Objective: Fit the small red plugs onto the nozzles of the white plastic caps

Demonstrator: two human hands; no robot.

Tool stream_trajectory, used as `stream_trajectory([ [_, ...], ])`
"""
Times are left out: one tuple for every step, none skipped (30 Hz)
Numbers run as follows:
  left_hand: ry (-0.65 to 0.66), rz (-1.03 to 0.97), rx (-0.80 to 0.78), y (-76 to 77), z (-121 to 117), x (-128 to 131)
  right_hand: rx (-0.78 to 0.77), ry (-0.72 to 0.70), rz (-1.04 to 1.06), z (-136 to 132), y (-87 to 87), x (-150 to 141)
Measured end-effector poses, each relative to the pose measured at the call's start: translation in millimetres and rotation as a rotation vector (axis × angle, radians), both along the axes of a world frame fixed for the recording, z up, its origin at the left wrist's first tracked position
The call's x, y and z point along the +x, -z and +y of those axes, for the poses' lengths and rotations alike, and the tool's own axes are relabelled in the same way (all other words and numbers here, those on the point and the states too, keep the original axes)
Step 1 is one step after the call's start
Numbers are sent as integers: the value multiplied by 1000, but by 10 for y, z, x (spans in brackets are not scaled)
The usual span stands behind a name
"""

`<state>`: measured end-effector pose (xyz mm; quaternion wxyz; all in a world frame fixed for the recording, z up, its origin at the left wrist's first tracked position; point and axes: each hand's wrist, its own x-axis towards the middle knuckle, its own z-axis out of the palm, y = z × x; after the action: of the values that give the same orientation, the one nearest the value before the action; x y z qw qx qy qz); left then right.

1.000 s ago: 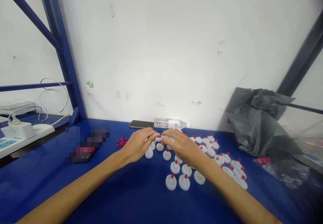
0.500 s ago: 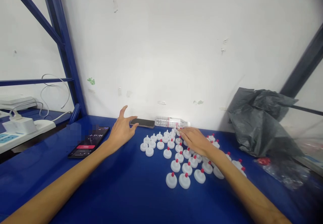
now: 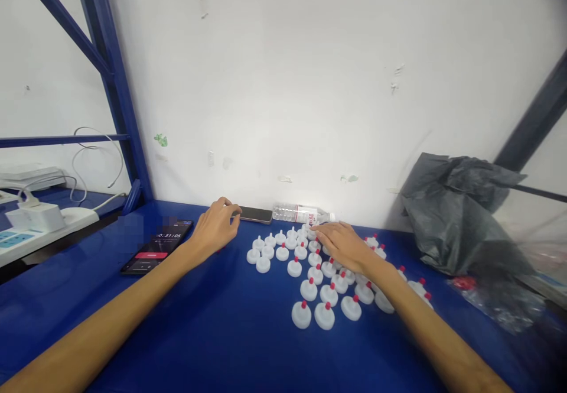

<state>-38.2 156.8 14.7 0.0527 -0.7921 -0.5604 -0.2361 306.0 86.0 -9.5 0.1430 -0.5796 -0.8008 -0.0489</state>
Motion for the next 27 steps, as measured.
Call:
stream_trajectory([
  [-6, 10, -6, -2, 5, -7, 8, 14, 1, -13, -20, -7],
  [-20, 18, -13, -3, 9, -17, 16, 39, 3, -28, -39, -16],
  [-45, 24, -21, -4, 14, -30, 19, 78, 7, -46, -57, -28],
  [-75, 29, -30, -6, 20, -44, 15, 128, 10, -63, -70, -40],
  [-107, 34, -38, -10, 27, -60, 4, 183, 12, -79, -79, -52],
  [-133, 40, -47, -16, 35, -77, -12, 233, 12, -90, -81, -63],
  [-148, 49, -60, -25, 45, -94, -29, 271, 12, -96, -77, -70],
  [-151, 62, -75, -36, 57, -110, -46, 289, 16, -94, -67, -73],
  [-143, 77, -95, -49, 69, -126, -58, 288, 22, -85, -51, -73],
  [-129, 91, -117, -62, 81, -140, -68, 277, 32, -71, -32, -69],
  [-112, 104, -140, -73, 92, -153, -76, 263, 41, -52, -11, -63],
  [-93, 113, -162, -83, 101, -165, -82, 247, 49, -30, 9, -57],
  [-76, 120, -181, -89, 109, -176, -87, 233, 54, -7, 26, -50],
  [-61, 124, -198, -91, 115, -186, -90, 219, 56, 15, 39, -44],
  [-50, 127, -212, -91, 119, -196, -95, 206, 56, 36, 49, -38],
  [-44, 129, -224, -89, 122, -204, -101, 192, 58, 54, 54, -33],
  [-42, 129, -235, -87, 122, -211, -109, 180, 61, 69, 56, -28],
  [-42, 130, -248, -84, 120, -216, -116, 172, 64, 81, 55, -25],
  [-43, 131, -261, -82, 116, -218, -123, 165, 69, 89, 51, -22],
  [-45, 131, -273, -82, 109, -216, -129, 161, 74, 95, 47, -21],
  [-46, 131, -283, -83, 100, -212, -134, 160, 81, 97, 41, -21],
  [-46, 131, -292, -86, 89, -204, -138, 158, 88, 98, 35, -22],
  [-45, 131, -301, -90, 77, -194, -142, 157, 95, 98, 30, -24],
  [-43, 131, -309, -93, 65, -182, -146, 155, 102, 97, 27, -26],
  [-39, 130, -316, -97, 53, -170, -150, 153, 108, 97, 25, -28],
  [-35, 131, -324, -99, 42, -159, -152, 150, 113, 99, 25, -28],
  [-31, 131, -330, -100, 33, -149, -153, 147, 116, 102, 28, -27],
])
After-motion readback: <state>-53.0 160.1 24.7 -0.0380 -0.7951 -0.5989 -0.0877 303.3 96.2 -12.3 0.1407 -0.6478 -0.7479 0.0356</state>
